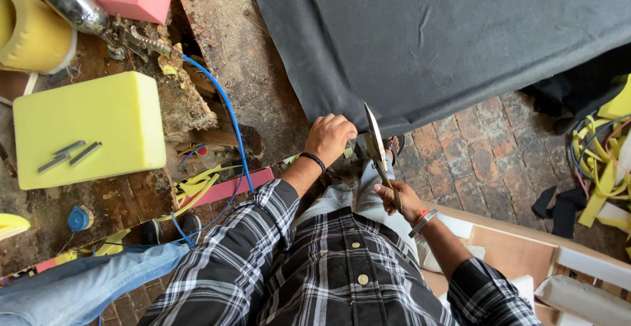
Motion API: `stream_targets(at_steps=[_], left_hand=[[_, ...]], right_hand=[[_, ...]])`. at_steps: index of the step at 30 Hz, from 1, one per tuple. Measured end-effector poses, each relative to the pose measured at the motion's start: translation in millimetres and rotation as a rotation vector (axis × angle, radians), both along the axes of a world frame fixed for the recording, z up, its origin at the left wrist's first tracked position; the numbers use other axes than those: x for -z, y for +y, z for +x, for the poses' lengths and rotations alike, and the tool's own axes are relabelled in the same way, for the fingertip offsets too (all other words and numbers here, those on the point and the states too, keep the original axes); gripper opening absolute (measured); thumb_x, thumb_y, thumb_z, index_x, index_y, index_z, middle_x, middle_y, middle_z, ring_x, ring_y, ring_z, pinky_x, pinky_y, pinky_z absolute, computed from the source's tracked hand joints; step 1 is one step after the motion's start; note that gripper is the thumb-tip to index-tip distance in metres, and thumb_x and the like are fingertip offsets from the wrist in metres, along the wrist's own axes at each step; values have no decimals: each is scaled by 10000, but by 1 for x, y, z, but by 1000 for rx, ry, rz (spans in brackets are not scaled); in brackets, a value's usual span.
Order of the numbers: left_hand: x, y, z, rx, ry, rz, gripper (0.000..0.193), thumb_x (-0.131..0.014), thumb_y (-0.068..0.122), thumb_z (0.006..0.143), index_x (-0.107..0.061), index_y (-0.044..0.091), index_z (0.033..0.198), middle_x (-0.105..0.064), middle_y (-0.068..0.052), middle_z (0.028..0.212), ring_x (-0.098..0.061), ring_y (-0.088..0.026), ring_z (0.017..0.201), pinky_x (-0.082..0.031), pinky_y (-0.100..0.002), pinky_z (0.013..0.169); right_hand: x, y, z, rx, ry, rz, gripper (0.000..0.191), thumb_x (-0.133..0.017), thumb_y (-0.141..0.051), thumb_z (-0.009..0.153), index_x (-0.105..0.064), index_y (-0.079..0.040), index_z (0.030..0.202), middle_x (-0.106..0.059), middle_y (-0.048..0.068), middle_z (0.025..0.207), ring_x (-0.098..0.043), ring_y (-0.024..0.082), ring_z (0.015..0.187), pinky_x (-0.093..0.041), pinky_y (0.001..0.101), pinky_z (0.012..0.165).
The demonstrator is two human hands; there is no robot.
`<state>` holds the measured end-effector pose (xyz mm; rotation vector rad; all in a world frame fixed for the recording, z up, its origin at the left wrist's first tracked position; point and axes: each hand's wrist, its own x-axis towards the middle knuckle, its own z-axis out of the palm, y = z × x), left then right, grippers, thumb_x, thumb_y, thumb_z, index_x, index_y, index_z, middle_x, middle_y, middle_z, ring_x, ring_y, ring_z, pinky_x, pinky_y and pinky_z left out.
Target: The person smooths a black fabric sheet on a workbench, cuts a strip from it with shears, ties a small knot in a cord, then lays a pink foam sheet on the bench and sprays adhesive over it with a spray gun. They then lift the black fabric and spread it over the glued foam sheet.
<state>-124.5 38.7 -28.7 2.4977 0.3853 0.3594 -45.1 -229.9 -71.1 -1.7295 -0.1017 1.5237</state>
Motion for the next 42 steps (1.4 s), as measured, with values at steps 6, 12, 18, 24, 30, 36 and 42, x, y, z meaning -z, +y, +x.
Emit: stream_targets(at_steps=[6, 12, 18, 24, 30, 36, 42], left_hand=[[5, 5, 4, -1, 99, -7, 112, -661, 155, 908, -701, 180, 806, -678, 12, 873, -629, -235, 916, -470, -418, 873], [3, 17, 10, 31, 176, -87, 65, -701, 150, 852, -716, 171, 793, -704, -3, 870, -651, -256, 909, -493, -434, 821], [-2, 43, 21, 67, 391, -179, 47, -720, 190, 805, -766, 182, 809, -745, -48, 892, -711, -284, 917, -558, -433, 815], [6, 54, 25, 23, 582, -210, 109, -717, 230, 765, -792, 206, 841, -769, -58, 890, -728, -293, 887, -574, -434, 791], [16, 61, 26, -11, 686, -299, 111, -720, 225, 750, -805, 227, 821, -769, -43, 883, -733, -277, 886, -578, -431, 788], [20, 70, 30, -50, 874, -353, 89, -730, 223, 782, -803, 177, 806, -769, -70, 874, -731, -283, 852, -574, -444, 775], [13, 80, 32, -14, 787, -511, 136, -781, 226, 769, -806, 177, 893, -770, -61, 889, -729, -256, 864, -571, -426, 781]], right_hand=[[-30, 4, 8, 7, -84, -69, 459, -746, -515, 834, -647, -72, 770, -516, 20, 520, -519, 125, 423, -413, 288, 399], [-29, 51, 35, -20, -139, -22, 526, -744, -522, 866, -579, -36, 749, -533, 37, 538, -519, 141, 429, -405, 300, 404], [-22, 139, 70, 15, -90, 62, 506, -731, -530, 868, -601, -51, 770, -516, 24, 570, -497, 138, 445, -391, 303, 414], [-27, 227, 102, 28, -60, 65, 499, -754, -536, 857, -599, -68, 782, -529, 4, 614, -511, 136, 472, -422, 304, 431], [-47, 306, 138, 17, -45, 156, 544, -773, -555, 844, -576, -59, 739, -528, 17, 614, -518, 147, 481, -424, 302, 433], [-63, 384, 165, 28, -7, 189, 517, -768, -556, 843, -587, -83, 737, -521, 13, 624, -513, 145, 492, -410, 302, 450], [-59, 405, 168, -22, -62, 143, 492, -795, -518, 838, -577, -90, 730, -527, 4, 629, -505, 138, 495, -421, 298, 459]])
